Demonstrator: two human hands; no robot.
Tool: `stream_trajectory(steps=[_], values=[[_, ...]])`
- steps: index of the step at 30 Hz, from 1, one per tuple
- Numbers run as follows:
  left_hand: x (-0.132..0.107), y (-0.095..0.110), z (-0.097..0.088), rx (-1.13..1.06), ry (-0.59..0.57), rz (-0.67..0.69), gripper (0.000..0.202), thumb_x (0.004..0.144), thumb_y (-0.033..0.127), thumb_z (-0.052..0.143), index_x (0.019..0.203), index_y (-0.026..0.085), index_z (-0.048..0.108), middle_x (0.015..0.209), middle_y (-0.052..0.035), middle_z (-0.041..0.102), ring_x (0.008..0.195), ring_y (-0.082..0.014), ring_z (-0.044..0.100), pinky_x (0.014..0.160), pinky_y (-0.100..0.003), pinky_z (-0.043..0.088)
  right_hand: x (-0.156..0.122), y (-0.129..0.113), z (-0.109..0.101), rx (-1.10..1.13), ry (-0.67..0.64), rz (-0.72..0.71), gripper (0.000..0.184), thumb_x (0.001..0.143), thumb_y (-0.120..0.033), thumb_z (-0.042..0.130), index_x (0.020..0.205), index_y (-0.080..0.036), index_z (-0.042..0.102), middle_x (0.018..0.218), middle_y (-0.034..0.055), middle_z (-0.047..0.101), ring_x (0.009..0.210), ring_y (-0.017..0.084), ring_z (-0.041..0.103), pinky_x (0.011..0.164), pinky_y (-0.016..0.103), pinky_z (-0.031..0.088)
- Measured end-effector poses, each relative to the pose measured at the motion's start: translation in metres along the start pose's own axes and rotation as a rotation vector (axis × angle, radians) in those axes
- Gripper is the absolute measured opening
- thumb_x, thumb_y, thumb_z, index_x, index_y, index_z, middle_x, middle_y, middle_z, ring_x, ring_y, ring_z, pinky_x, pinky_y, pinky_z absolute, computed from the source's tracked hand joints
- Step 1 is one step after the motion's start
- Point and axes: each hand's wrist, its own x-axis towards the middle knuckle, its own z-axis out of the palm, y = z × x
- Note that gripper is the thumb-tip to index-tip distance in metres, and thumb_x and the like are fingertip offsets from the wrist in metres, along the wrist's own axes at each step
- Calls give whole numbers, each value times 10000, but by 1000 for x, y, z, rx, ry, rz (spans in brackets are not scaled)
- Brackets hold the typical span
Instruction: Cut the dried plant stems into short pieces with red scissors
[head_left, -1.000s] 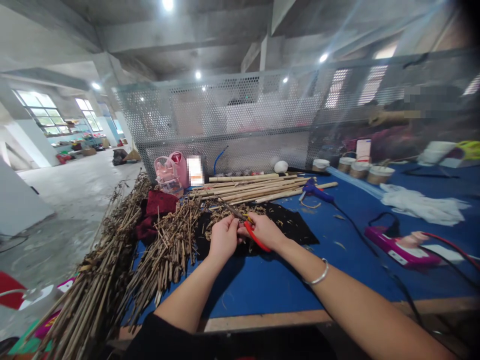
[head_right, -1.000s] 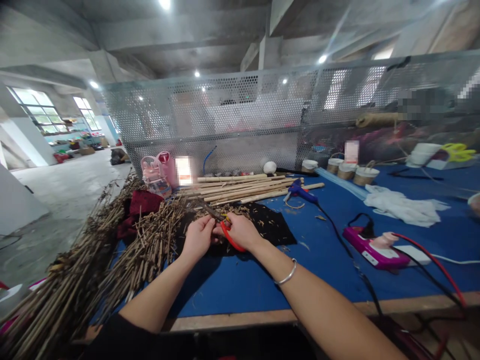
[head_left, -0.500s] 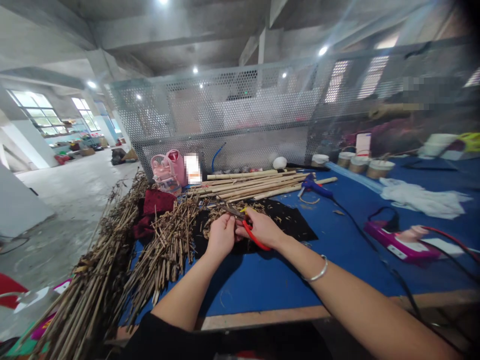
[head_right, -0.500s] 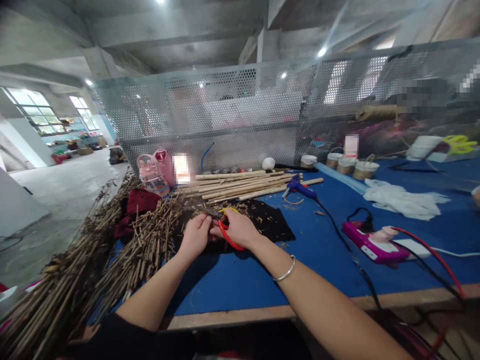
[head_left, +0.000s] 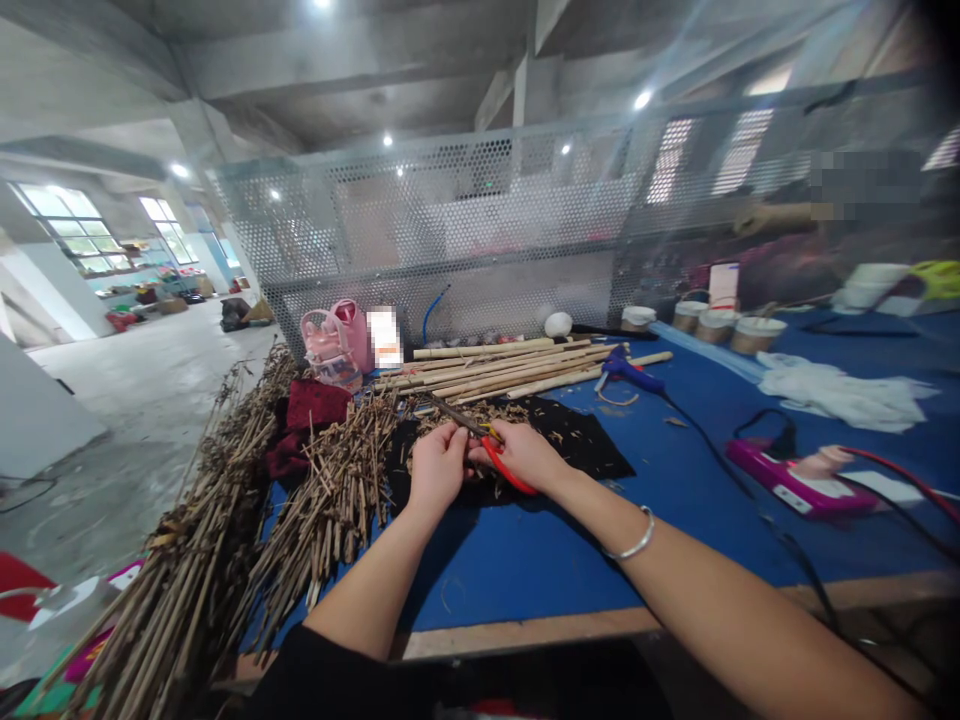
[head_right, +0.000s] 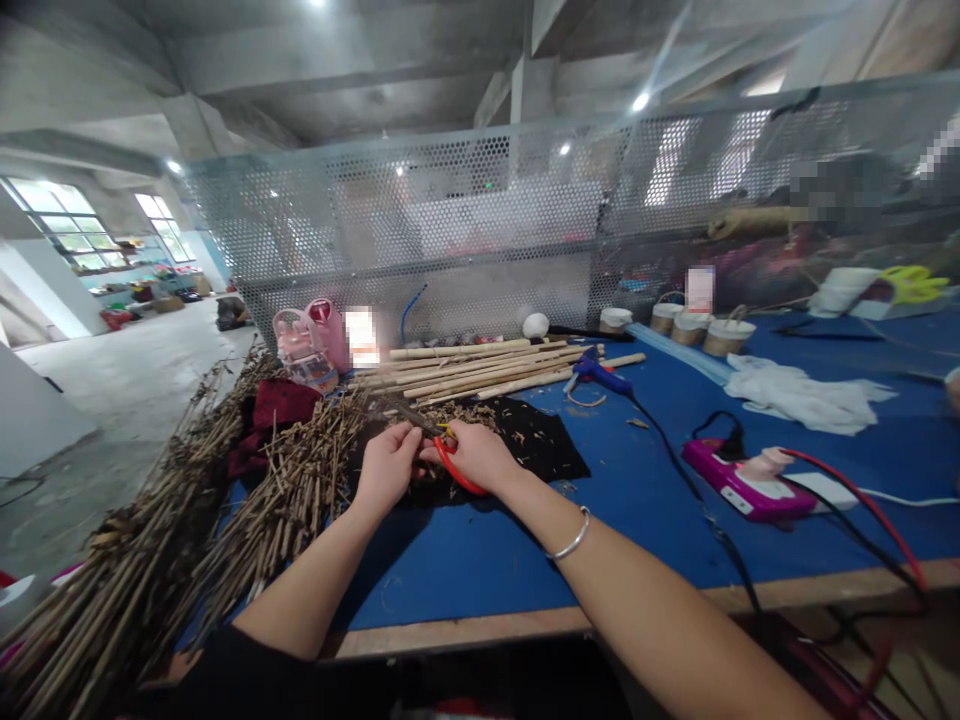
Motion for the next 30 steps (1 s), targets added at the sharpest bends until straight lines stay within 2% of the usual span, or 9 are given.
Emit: stream_trajectory(steps=[3, 8, 13, 18, 25, 30], values=[[2, -3, 0, -15, 30, -12, 225, 759, 333, 513, 801, 143, 627, 678, -28, 640, 476, -89, 532, 399, -173, 439, -2, -2, -4, -57, -4, -21, 388, 705, -589, 542, 755, -211, 474, 689, 25, 609, 640, 171, 571, 518, 224, 290], [3, -4, -1, 31, 36, 16, 234, 729, 343, 555, 772, 137, 657, 623, -17, 629, 423, -73, 479, 379, -167, 402, -6, -6, -7, -19, -22, -40, 398, 698, -537, 591, 873, -197, 482, 782, 36, 603, 674, 162, 566, 546, 226, 312], [1, -3, -2, 77, 76, 68, 288, 729, 382, 554, 839, 146, 678, 629, -3, 625, 416, -68, 458, 387, -173, 392, -4, -6, -5, 43, 25, -24, 336, 740, -514, 554, 818, -195, 480, 701, 14, 580, 595, 128, 518, 527, 218, 303], [0, -4, 2, -12, 8, 42, 263, 743, 322, 545, 886, 142, 673, 592, -1, 601, 453, -80, 485, 423, -181, 420, -2, -1, -3, 132, 54, -33, 299, 769, -491, 517, 803, -197, 472, 649, -12, 554, 555, 113, 480, 511, 210, 303], [-2, -3, 3, -18, -25, 33, 234, 758, 323, 520, 716, 133, 652, 630, -14, 618, 438, -73, 470, 406, -181, 416, -4, -1, -3, 149, 19, -87, 336, 708, -445, 605, 861, -190, 450, 771, 14, 578, 647, 125, 521, 566, 218, 337], [-4, -2, 3, 1, -19, 63, 251, 760, 344, 515, 787, 146, 666, 566, 9, 567, 417, -72, 433, 389, -187, 419, -3, -3, -1, 131, 41, -54, 299, 750, -474, 536, 813, -193, 455, 622, -27, 525, 532, 106, 450, 506, 211, 302]])
